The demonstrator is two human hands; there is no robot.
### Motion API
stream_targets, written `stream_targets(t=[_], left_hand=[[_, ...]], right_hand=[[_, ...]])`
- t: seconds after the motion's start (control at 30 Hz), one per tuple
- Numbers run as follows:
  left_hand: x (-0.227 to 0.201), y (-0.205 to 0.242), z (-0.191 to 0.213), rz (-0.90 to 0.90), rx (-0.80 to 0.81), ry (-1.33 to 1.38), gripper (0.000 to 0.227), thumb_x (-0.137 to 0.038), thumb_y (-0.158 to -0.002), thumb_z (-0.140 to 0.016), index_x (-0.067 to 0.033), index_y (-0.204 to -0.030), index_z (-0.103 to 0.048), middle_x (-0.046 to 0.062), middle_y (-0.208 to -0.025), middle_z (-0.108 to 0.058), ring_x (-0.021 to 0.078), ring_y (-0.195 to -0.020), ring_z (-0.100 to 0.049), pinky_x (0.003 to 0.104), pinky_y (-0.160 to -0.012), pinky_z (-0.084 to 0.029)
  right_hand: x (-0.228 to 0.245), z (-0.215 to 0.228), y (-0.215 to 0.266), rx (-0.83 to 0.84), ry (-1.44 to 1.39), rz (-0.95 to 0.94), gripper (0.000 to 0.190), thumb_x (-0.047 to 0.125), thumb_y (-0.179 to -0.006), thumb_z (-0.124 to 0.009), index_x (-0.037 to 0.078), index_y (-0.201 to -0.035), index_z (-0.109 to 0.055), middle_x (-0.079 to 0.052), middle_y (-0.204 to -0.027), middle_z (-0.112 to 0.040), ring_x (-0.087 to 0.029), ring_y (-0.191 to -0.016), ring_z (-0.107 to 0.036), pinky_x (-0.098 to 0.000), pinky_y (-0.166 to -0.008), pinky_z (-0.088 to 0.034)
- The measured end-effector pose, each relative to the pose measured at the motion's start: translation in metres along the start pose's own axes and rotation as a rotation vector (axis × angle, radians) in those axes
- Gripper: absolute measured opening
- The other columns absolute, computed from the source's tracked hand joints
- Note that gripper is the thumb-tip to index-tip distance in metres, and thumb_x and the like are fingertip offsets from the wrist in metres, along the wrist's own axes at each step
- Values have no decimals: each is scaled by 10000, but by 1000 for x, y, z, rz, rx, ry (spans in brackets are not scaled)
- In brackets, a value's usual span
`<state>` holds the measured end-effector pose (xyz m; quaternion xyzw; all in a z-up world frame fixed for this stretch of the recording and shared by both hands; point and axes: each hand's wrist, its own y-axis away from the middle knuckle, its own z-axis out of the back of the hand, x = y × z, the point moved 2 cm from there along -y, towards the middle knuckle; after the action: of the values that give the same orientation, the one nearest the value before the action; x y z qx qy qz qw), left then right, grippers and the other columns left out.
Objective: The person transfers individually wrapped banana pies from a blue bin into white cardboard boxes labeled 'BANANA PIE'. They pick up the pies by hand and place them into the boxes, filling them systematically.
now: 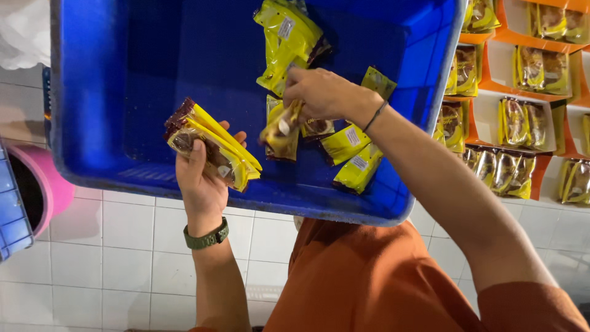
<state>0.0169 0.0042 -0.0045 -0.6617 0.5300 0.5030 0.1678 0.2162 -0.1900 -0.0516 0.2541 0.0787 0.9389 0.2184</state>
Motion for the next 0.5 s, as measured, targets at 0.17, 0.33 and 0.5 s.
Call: stream_targets(t=[0.17, 0.33, 0.5], left_hand=[[2, -1, 2, 9, -25, 34, 565, -370, -1030, -508, -48, -1467, -352, 220, -1344, -603, 431, -1161, -672, 576, -1017, -577], [7, -2, 11, 17, -18, 95, 576, -342, -1026, -511, -52, -1491, -333, 233, -1348, -596, 435, -1149, -674, 576, -1030, -573], [2, -2, 8, 38, -22, 162, 570, -307, -1010, -556, -56, -1474, -340, 240, -1344, -615, 442, -1148, -679, 583, -1042, -561]], right_hand=[[23, -6, -21, 93, 101, -71, 219, 322, -789, -749, 252, -997, -741, -28, -1017, -701, -343, -960, -733, -506, -844, -586], [30, -34, 12, -79, -530, -551, 500, 634, -790, -740, 176, -990, -744, -138, -940, -733, -377, -989, -711, -498, -843, -567], [46, -71, 45, 182, -467, -727, 505, 545, -968, -543, 95, -1010, -768, -190, -1017, -767, -372, -1073, -719, -490, -921, -564]])
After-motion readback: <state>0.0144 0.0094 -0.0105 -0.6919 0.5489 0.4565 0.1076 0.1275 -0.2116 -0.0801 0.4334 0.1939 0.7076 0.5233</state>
